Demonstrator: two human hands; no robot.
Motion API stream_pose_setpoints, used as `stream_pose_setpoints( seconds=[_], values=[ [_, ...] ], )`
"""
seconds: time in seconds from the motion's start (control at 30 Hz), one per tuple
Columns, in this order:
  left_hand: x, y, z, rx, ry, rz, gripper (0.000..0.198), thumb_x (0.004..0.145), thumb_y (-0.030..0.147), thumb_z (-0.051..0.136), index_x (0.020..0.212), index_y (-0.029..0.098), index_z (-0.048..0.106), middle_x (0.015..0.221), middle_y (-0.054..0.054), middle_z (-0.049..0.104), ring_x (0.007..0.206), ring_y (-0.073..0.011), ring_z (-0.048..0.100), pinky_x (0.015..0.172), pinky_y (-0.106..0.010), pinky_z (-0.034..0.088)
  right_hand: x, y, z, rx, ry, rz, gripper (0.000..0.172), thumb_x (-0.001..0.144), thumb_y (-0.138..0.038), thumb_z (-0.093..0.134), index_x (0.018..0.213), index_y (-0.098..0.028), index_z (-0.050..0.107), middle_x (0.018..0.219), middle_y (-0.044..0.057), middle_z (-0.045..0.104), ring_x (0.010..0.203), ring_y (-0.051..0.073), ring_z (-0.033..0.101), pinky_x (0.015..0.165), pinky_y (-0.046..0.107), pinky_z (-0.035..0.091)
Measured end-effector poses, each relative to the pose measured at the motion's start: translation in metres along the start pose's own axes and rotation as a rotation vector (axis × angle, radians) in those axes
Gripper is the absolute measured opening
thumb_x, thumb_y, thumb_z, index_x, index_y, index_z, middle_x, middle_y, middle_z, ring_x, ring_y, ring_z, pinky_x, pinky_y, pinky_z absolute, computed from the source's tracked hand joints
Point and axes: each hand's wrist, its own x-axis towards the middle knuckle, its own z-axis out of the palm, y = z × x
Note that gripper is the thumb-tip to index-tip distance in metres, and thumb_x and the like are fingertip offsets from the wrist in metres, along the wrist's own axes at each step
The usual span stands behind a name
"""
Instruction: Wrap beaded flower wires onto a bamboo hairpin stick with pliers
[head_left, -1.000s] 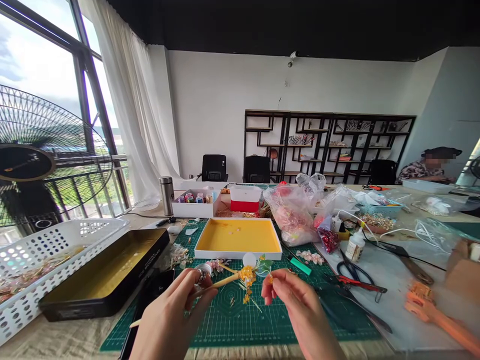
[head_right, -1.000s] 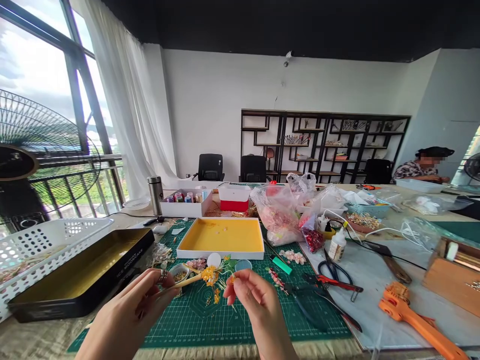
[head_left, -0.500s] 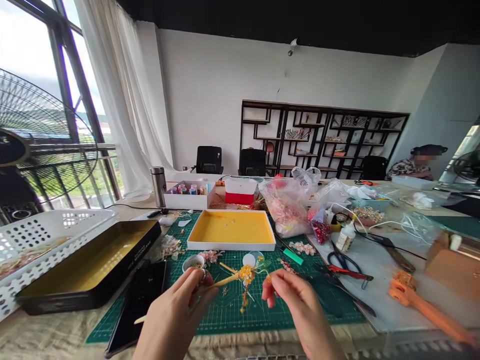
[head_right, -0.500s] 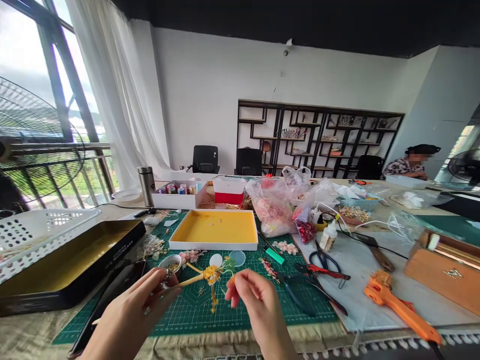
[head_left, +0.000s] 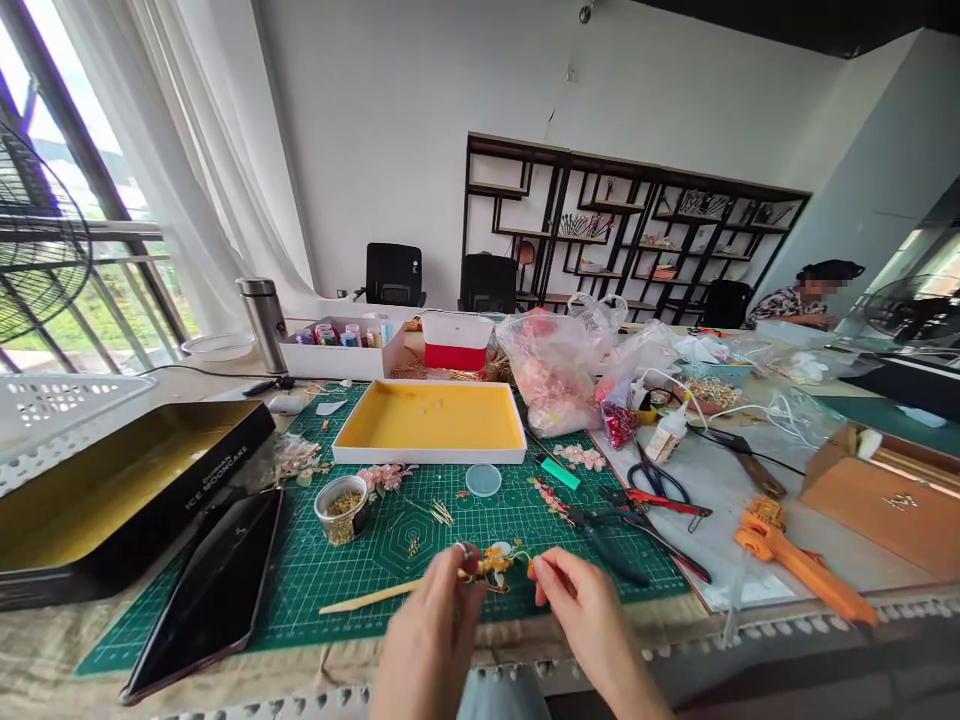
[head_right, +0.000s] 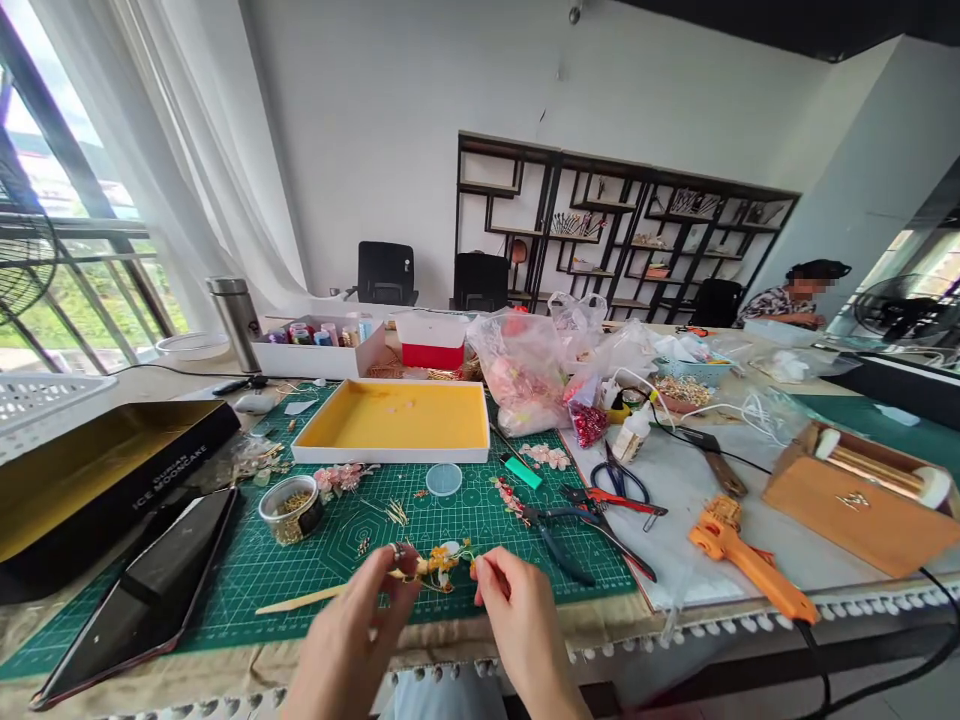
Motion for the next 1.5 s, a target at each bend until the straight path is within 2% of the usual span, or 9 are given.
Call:
stream_pose_setpoints(
  seconds=[0.1,0.33,0.53,0.7,0.83,0.97,1.13,1.33,1.5],
  values=[
    [-0.003,0.016,0.033,-0.255,-0.108,-0.192,0.026,0.092,0.028,0.038,0.116,0.024,0.046,0.098,-0.004,0.069,0.041,-0.0082,0.055,0.04,-0.02,0.044,-0.004,0.0,0.002,-0.09,0.022,-0.067,0.037,0.097,-0.045,0.04,0.073,-0.021,0.054,0.063,0.0,0.058,0.057,0.016,0.052,0.054,0.026,0.035],
    [-0.005,0.02,0.056,-0.231,-0.087,-0.299,0.016,0.092,0.029,0.041,0.089,0.022,0.054,0.087,-0.004,0.072,0.058,-0.0137,0.068,0.046,-0.02,0.047,-0.017,0.007,0.004,-0.246,-0.006,-0.269,0.026,0.098,-0.028,0.036,0.082,-0.023,0.056,0.076,0.003,0.061,0.066,0.019,0.06,0.058,0.028,0.04],
    [-0.016,0.011,0.051,0.255,0.174,-0.022,0.015,0.094,0.024,0.045,0.106,0.025,0.053,0.093,-0.001,0.074,0.085,-0.0187,0.07,0.065,-0.024,0.052,0.001,0.019,-0.059,-0.495,0.066,-0.485,0.01,0.096,-0.024,0.045,0.098,-0.023,0.055,0.092,0.005,0.059,0.085,0.019,0.059,0.073,0.029,0.045],
    [-0.002,0.014,0.047,0.446,0.153,0.19,0.015,0.09,0.02,0.05,0.101,0.025,0.058,0.098,-0.002,0.069,0.086,-0.0204,0.061,0.077,-0.032,0.046,0.028,0.049,-0.105,-0.872,0.031,-0.53,0.046,0.091,-0.048,0.052,0.128,-0.021,0.049,0.129,0.012,0.051,0.119,0.031,0.046,0.092,0.045,0.043],
    [0.003,0.011,0.046,0.567,0.242,0.117,0.021,0.087,0.024,0.054,0.108,0.026,0.057,0.108,-0.006,0.067,0.098,-0.0274,0.054,0.081,-0.04,0.039,0.031,0.043,-0.089,-0.877,-0.09,-0.605,0.048,0.09,-0.041,0.054,0.133,-0.021,0.046,0.136,0.012,0.046,0.124,0.031,0.042,0.095,0.045,0.044],
    [0.003,0.006,0.041,0.656,0.19,0.113,0.031,0.084,0.028,0.06,0.114,0.024,0.054,0.112,-0.007,0.064,0.102,-0.028,0.052,0.081,-0.039,0.038,0.029,0.018,-0.048,-0.697,-0.119,-0.598,0.028,0.088,-0.029,0.056,0.114,-0.02,0.054,0.108,0.011,0.058,0.101,0.029,0.054,0.082,0.042,0.049],
    [-0.001,0.002,0.024,0.582,0.189,-0.026,0.029,0.09,0.033,0.05,0.117,0.023,0.048,0.114,-0.009,0.062,0.106,-0.0272,0.052,0.083,-0.04,0.039,0.03,0.015,-0.014,-0.647,-0.097,-0.522,0.009,0.086,-0.012,0.046,0.087,-0.02,0.049,0.083,0.005,0.054,0.075,0.024,0.051,0.065,0.04,0.045],
    [-0.02,-0.022,-0.011,0.686,0.097,-0.015,0.022,0.088,0.039,0.053,0.107,0.027,0.052,0.109,-0.006,0.065,0.101,-0.0271,0.057,0.078,-0.04,0.041,0.024,0.023,-0.014,-0.531,-0.069,-0.458,0.008,0.09,-0.012,0.044,0.09,-0.02,0.045,0.087,0.005,0.051,0.077,0.023,0.049,0.065,0.04,0.044],
    [-0.01,-0.026,-0.022,0.59,0.052,0.046,0.015,0.093,0.036,0.044,0.091,0.025,0.054,0.094,-0.003,0.068,0.09,-0.0224,0.063,0.077,-0.037,0.044,0.013,0.023,-0.02,-0.501,-0.04,-0.446,0.011,0.093,-0.016,0.044,0.102,-0.02,0.048,0.097,0.007,0.051,0.085,0.025,0.052,0.071,0.042,0.046]
  ],
)
